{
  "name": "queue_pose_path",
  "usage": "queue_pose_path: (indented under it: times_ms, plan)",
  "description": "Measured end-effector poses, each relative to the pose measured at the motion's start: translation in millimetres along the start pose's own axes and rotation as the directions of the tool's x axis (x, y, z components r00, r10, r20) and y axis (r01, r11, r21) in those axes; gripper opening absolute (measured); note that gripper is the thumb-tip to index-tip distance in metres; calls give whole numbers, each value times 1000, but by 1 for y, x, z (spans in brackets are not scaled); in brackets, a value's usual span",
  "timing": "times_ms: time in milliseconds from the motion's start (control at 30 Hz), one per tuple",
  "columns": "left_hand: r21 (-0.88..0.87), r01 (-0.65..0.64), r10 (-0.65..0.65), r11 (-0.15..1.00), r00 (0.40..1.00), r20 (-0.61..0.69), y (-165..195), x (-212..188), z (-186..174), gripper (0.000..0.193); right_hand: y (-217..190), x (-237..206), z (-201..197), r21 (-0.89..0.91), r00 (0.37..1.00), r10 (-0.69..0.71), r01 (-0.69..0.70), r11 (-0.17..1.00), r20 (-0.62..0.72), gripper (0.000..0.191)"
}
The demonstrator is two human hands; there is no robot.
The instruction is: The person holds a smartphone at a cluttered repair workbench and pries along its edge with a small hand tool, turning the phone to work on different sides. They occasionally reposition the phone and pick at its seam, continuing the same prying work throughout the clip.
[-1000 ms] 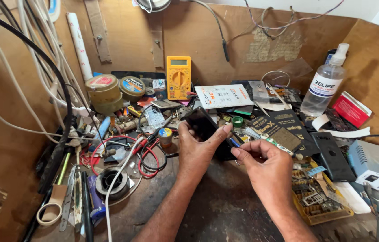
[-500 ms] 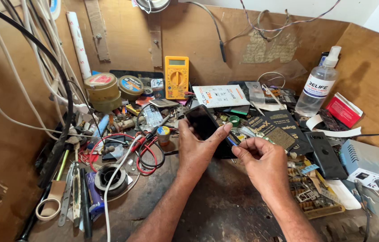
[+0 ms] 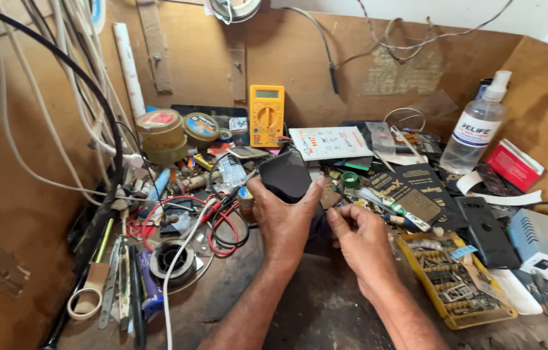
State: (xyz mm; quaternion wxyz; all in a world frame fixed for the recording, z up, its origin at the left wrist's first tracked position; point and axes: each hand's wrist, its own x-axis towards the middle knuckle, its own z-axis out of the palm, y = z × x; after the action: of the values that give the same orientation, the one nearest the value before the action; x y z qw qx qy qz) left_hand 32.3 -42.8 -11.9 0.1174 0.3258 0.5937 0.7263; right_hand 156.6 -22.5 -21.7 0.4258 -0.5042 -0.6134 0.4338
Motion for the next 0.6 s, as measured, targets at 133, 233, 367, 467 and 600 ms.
queue_pose_path:
  times_ms: [133, 233, 367, 467, 600]
  plan:
    - [108, 13, -10, 994, 1000, -21, 0, 1, 4, 77, -2, 2, -2, -181, 1000, -8, 5, 984, -16, 28]
    - [102, 76, -77, 992, 997, 6, 1, 2, 3, 75, -1, 3, 4, -332, 998, -25, 3, 943, -62, 29]
    - [117, 75, -77, 990, 997, 18, 3, 3, 1, 76, 4, 7, 10, -409, 992, -87, 43, 912, -89, 29]
    - [114, 52, -55, 992, 998, 22, 4, 4, 1, 75, 8, 8, 13, -442, 989, -81, 20, 897, -120, 30]
    - [118, 85, -90, 989, 995, 36, 4, 3, 1, 75, 9, 7, 12, -463, 976, -139, 46, 885, -170, 31]
